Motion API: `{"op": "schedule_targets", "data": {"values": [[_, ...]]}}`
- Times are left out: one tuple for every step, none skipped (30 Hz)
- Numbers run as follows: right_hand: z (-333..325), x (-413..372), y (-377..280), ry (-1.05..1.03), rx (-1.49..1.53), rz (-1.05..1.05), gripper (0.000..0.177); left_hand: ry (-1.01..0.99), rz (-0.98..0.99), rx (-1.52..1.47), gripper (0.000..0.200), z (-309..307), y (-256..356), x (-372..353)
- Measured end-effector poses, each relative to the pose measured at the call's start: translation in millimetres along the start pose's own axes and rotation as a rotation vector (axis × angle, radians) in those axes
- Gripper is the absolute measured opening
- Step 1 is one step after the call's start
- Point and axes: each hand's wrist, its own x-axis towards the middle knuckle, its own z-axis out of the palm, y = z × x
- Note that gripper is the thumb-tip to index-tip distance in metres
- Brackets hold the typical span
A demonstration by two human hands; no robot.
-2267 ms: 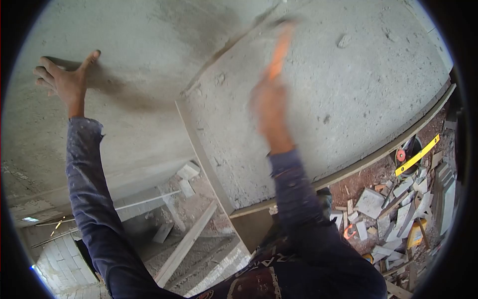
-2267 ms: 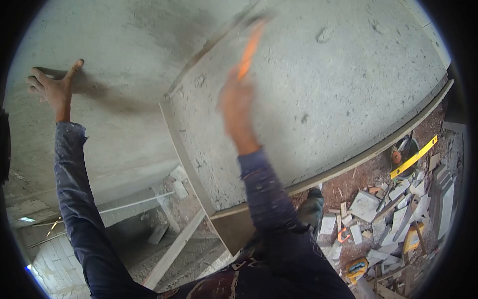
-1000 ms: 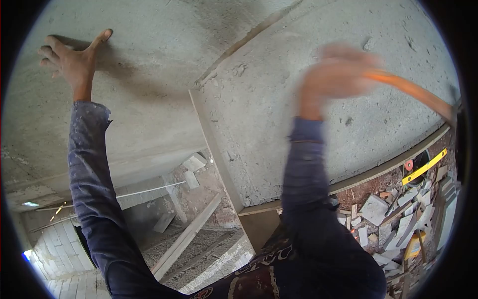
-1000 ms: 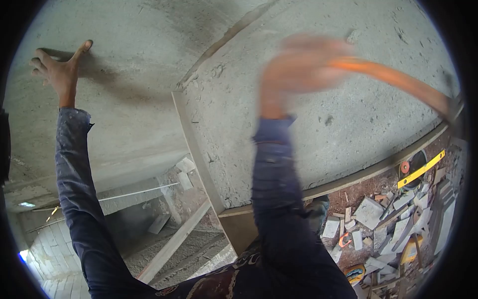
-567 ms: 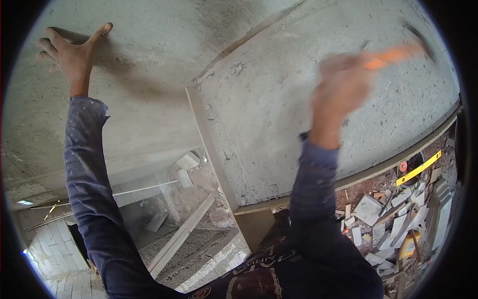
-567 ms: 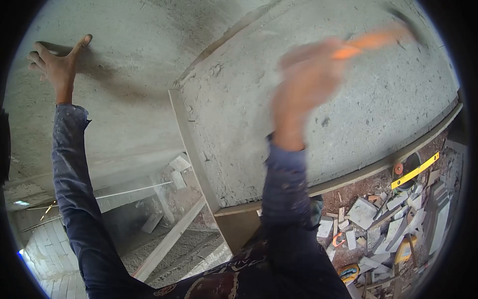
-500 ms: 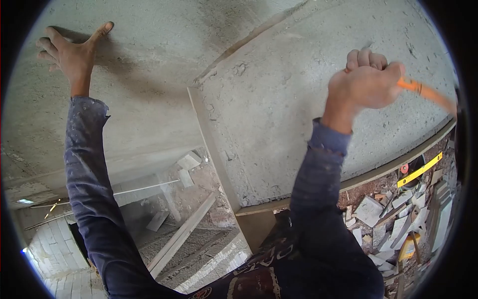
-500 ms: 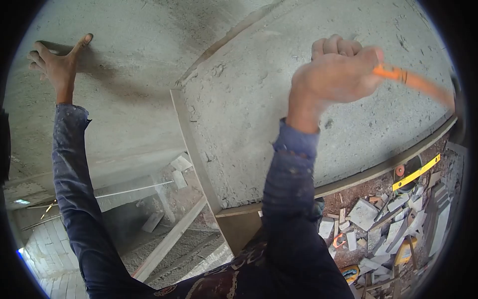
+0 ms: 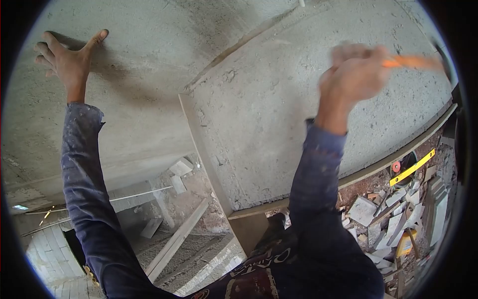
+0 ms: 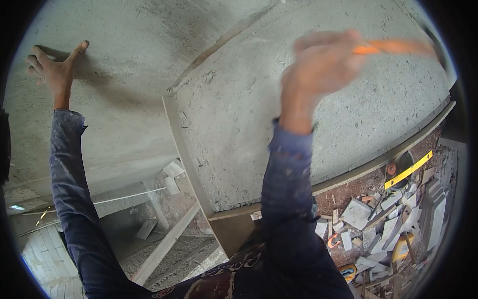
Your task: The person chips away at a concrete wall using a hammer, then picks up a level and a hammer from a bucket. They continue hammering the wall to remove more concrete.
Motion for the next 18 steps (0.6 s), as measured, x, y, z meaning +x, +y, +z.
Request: {"op": "schedule_targets", "data": {"values": [[9, 9, -1, 0.219, 0.027, -0.148, 0.036, -0.009, -0.005, -0.006, 0.144, -2, 2, -1], [19, 20, 4, 0.439, 0.055, -0.297, 0.037, -0.016, -0.011, -0.013, 0.143, -5, 2, -1], [16, 4, 96, 0.655, -0.657, -0.243, 0.038, -0.011, -0.011, -0.014, 0.143, -4, 2, 0], [13, -48, 132, 0.400, -0.701, 0.108, 0.035, -0.011, -0.005, -0.004, 0.143, -3, 1, -3], [11, -101, 165, -0.009, -0.847, 0.502, 0.037, 0.000, 0.000, 0.004, 0.143, -2, 0, -2], [10, -153, 198, -0.426, -0.963, 0.729, 0.042, 0.005, 0.001, -0.005, 0.143, -2, 1, -3], [21, -147, 109, -0.669, -0.770, 1.085, 0.041, 0.004, -0.004, -0.016, 0.143, -4, 0, -5], [13, -152, 126, -0.659, -0.770, 1.075, 0.041, 0.007, -0.009, -0.030, 0.144, -2, 2, -3], [0, -162, 161, -0.660, -0.831, 0.941, 0.050, 0.014, -0.019, -0.027, 0.144, -1, 1, -2], [7, -163, 133, -0.661, -0.887, 0.829, 0.061, 0.000, -0.022, -0.012, 0.143, -2, -1, -5], [-18, -129, 101, -0.422, -0.415, 1.009, 0.063, 0.001, -0.021, -0.005, 0.143, 0, 0, -3], [-18, -103, 75, -0.137, -0.189, 0.884, 0.061, 0.007, -0.020, -0.009, 0.143, 1, 1, 0], [-34, -68, 56, -0.132, 0.162, 0.684, 0.054, -0.005, -0.029, -0.013, 0.144, -1, 3, -2], [-32, -37, 32, -0.098, -0.007, 0.314, 0.044, -0.014, -0.042, -0.013, 0.144, -1, 3, -3], [-20, -7, -4, 0.071, -0.168, 0.086, 0.034, -0.015, -0.042, -0.009, 0.144, 0, 4, -3], [-15, 1, 2, 0.066, -0.164, 0.092, 0.034, -0.011, -0.034, -0.013, 0.144, -1, 4, -3], [-10, 8, 8, 0.184, -0.158, 0.035, 0.036, -0.010, -0.023, -0.016, 0.144, -2, 3, -3], [-5, 13, 14, 0.304, -0.155, -0.021, 0.038, -0.016, -0.020, -0.007, 0.144, -3, 1, -4]]}}
